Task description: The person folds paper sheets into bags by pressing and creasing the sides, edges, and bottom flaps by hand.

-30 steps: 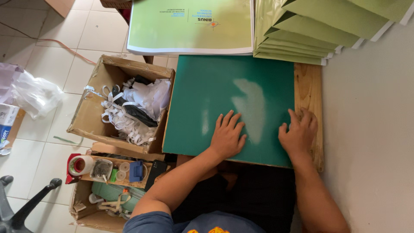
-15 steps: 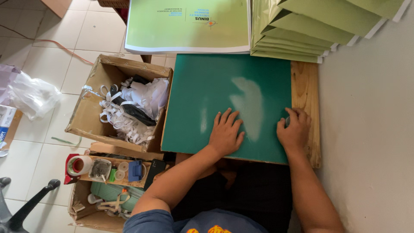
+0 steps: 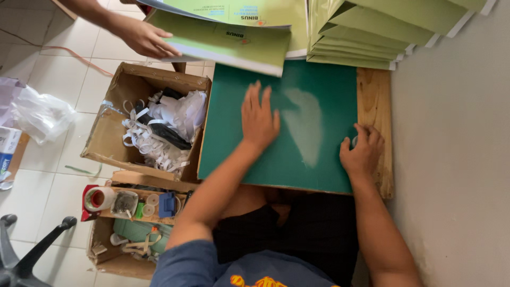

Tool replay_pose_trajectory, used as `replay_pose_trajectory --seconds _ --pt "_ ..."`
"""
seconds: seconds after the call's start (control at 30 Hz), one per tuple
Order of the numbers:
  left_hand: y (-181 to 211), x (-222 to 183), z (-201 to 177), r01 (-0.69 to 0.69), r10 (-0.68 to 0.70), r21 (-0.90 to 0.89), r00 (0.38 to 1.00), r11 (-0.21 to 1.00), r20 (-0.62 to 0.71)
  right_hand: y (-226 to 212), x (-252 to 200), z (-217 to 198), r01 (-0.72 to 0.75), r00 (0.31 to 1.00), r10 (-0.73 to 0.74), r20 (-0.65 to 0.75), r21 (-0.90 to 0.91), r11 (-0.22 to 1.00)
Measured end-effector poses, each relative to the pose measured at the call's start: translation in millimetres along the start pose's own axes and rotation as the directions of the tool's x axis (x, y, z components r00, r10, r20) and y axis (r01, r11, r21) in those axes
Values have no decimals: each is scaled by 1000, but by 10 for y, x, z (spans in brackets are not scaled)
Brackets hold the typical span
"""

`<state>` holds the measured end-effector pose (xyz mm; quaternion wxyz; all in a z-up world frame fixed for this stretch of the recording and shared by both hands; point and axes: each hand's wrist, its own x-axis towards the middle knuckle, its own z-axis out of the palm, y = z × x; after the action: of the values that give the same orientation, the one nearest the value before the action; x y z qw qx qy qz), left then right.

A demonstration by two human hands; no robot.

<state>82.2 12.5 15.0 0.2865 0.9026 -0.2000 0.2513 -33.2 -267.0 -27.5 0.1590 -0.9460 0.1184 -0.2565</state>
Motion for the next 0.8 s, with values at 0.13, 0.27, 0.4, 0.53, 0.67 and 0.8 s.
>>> replay_pose_trajectory --seconds 0.13,0.27,0.4,0.53,0.67,0.8 --pt "-588 645 457 9 -1 259 1000 966 -31 1 -4 6 -4 1000 4 -5 1 1000" --pt "-1003 859 654 -32 -19 391 992 920 126 -5 -9 -14 -33 999 33 14 49 998" --pt "-1011 593 416 -65 11 261 979 963 203 -60 7 -78 30 998 -27 -56 41 999" --pt "-663 -178 -256 -163 44 244 902 956 430 -125 2 -217 194 970 -180 -162 71 979" --pt "-280 -845 -1004 -169 123 -3 702 986 701 -356 -121 -99 99 964 -212 158 527 844" --pt "-136 -880 -1211 141 280 -481 659 866 698 -758 -311 122 -392 834 -269 482 860 328"
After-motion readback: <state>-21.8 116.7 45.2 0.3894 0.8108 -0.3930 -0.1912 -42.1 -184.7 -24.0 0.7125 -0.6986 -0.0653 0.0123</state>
